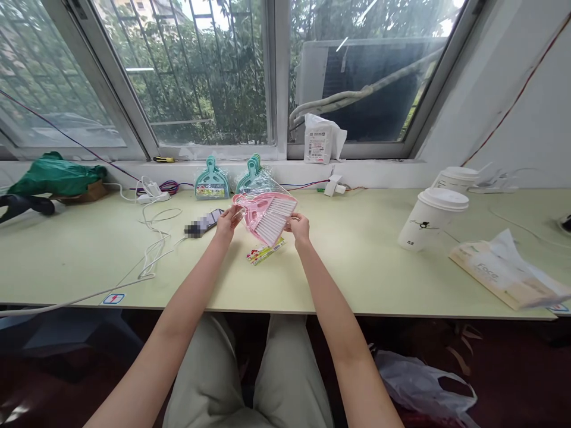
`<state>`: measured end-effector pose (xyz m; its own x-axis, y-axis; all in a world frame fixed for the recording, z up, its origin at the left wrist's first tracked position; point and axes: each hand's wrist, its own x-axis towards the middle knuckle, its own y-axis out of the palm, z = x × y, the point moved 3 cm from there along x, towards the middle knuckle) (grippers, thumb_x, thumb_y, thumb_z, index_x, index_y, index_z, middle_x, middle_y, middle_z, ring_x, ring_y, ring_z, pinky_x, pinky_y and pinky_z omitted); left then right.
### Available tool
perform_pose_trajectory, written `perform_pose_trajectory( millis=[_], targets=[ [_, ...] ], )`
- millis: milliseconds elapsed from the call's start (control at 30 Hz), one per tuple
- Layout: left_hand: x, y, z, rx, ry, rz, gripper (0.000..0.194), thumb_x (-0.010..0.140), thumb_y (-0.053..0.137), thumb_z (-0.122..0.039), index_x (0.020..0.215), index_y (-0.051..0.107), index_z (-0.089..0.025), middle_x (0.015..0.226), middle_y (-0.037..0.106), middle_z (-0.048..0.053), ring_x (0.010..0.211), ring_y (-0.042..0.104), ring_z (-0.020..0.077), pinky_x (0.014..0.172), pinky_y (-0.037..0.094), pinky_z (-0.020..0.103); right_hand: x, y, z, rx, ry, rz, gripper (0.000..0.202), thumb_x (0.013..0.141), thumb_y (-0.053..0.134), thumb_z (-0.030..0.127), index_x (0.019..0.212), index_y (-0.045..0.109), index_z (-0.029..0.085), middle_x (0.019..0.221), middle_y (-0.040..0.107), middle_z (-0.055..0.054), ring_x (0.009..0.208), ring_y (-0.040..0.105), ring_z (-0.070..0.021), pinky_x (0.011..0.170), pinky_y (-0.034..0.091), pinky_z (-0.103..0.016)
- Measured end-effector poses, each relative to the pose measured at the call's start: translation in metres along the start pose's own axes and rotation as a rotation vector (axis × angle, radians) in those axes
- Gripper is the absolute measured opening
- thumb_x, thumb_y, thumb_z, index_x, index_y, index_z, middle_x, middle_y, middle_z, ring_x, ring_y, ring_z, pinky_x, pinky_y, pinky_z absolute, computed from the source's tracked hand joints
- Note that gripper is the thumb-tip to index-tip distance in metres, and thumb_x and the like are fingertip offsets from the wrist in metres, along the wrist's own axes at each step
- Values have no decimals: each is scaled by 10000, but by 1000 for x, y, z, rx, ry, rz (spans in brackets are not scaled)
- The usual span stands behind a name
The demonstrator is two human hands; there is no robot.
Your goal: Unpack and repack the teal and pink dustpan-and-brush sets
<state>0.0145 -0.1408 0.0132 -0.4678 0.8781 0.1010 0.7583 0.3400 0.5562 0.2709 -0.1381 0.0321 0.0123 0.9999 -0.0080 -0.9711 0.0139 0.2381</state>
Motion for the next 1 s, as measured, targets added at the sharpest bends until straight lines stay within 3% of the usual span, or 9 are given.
perform_pose_trajectory(
  millis=[133, 233, 333, 433, 567, 700, 833, 900, 1000],
  targets=[
    [3, -6, -5, 23, -30, -82, 292, 657, 842, -221, 870, 662, -136, 910, 728, 69, 802, 700, 137, 846, 529, 264, 1, 0, 0, 15, 39, 33, 85, 824, 599, 71, 823, 582, 154, 674, 685, -3, 571, 665, -115, 583, 576, -227],
    [5, -10, -12, 132, -24, -109, 407, 741, 780, -395, 1042, 622, -170, 1040, 714, 93, 882, 702, 175, 838, 541, 312, 3, 0, -1, 8, 25, 33, 103, 825, 592, 56, 815, 570, 156, 669, 681, 1, 582, 669, -119, 603, 592, -244],
    [4, -12, -30, 397, 163, -96, 498, 789, 676, -560, 1129, 617, -200, 1161, 681, 113, 1097, 641, 224, 897, 512, 330, 5, 1, -1, -39, -8, 77, 123, 814, 599, 46, 787, 566, 161, 655, 672, 13, 566, 651, -107, 587, 589, -236],
    [2, -8, -42, 659, 260, 77, 513, 716, 733, -567, 1035, 691, -168, 1090, 705, 129, 1083, 635, 264, 866, 508, 327, 4, 5, -3, -111, -39, 184, 121, 792, 625, 44, 767, 588, 156, 673, 680, 8, 570, 647, -105, 555, 577, -222],
    [2, -5, -37, 701, 79, 259, 461, 598, 827, -481, 868, 719, -124, 824, 722, 127, 748, 670, 232, 664, 519, 321, 4, 8, -7, -152, -50, 256, 96, 780, 639, 50, 784, 624, 144, 685, 693, -6, 565, 643, -109, 530, 566, -218],
    [9, -16, -40, 602, 137, 42, 251, 662, 791, -298, 797, 670, -125, 779, 704, 89, 747, 665, 183, 736, 516, 294, 10, 1, -6, -116, -67, 157, 94, 757, 666, 61, 796, 637, 142, 675, 689, 5, 561, 635, -104, 532, 561, -213],
    [0, -46, -68, 816, 248, -478, 142, 839, 613, -217, 958, 636, -142, 1003, 694, 128, 1009, 638, 227, 925, 470, 369, 16, -14, -1, 25, -77, -40, 102, 792, 599, 48, 824, 617, 143, 666, 676, 18, 557, 633, -96, 554, 564, -210],
    [-9, -53, -85, 922, 318, -487, 248, 908, 552, -270, 1105, 593, -126, 1145, 648, 176, 1197, 543, 279, 996, 416, 428, 18, -20, -1, 115, -60, -116, 110, 805, 569, 38, 821, 599, 143, 667, 674, 12, 571, 643, -99, 562, 565, -210],
    [-18, -47, -99, 957, 380, -298, 429, 956, 494, -399, 1218, 516, -60, 1218, 591, 226, 1324, 421, 312, 1020, 385, 434, 18, -24, -1, 223, -25, -178, 131, 801, 552, 17, 810, 585, 143, 660, 664, 12, 579, 642, -94, 576, 563, -200]
  ],
)
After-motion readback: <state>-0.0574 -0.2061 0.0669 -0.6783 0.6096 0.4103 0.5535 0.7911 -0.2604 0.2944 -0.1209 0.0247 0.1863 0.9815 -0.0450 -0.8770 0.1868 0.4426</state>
